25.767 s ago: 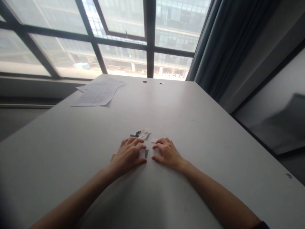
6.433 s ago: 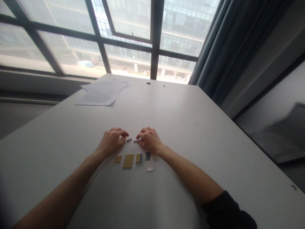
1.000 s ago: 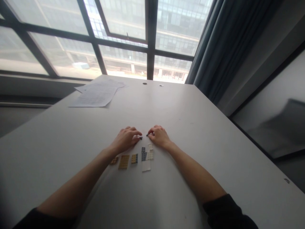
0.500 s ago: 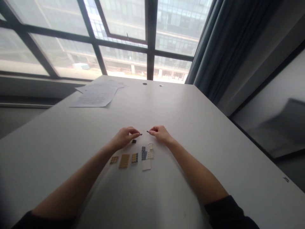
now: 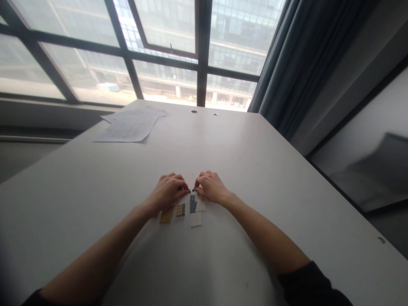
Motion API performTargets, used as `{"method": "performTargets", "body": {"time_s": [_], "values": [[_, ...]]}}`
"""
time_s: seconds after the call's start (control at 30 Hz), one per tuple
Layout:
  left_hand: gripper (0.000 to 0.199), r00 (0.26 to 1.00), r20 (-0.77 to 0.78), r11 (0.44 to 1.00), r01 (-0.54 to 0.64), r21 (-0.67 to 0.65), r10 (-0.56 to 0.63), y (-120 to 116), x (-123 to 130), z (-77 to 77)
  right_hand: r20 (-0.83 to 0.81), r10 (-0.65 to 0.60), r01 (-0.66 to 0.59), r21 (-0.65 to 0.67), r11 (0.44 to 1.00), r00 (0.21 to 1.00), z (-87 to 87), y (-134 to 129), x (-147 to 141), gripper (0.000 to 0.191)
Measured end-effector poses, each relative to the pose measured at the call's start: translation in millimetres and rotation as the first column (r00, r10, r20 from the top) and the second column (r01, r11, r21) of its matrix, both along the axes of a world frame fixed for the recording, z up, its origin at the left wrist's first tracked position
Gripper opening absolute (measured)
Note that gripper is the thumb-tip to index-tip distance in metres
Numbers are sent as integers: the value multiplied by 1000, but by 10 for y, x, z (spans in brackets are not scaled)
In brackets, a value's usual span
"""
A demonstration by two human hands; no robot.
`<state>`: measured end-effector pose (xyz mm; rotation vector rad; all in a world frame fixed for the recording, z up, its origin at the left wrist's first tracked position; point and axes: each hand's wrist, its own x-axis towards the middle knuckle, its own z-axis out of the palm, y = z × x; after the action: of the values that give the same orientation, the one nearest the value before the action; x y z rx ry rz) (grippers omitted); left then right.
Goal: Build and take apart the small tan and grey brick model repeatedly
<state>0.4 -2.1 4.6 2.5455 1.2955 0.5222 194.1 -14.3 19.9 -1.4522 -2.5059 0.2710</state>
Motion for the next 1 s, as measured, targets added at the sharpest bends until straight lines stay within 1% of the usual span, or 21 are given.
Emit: {"method": "performTargets", "body": {"time_s": [0.13, 0.23, 0.73, 1.0], "values": [[10, 1000, -27, 1000, 9, 28, -8, -11, 4, -15, 69, 8, -7, -15, 1000, 998, 38, -20, -53, 11], [11, 999, -39, 999, 12, 36, -11, -17, 6, -14, 89, -1, 4, -31, 1000, 996, 56, -30, -67, 12], [11, 999, -51, 999, 20, 49, -17, -28, 3, -27, 86, -33, 38, -58, 998, 996, 1, -33, -75, 16], [12, 999, -48, 998, 27, 49, -25, -33, 5, -6, 85, -55, 58, -28, 998, 995, -28, -36, -85, 16]]}}
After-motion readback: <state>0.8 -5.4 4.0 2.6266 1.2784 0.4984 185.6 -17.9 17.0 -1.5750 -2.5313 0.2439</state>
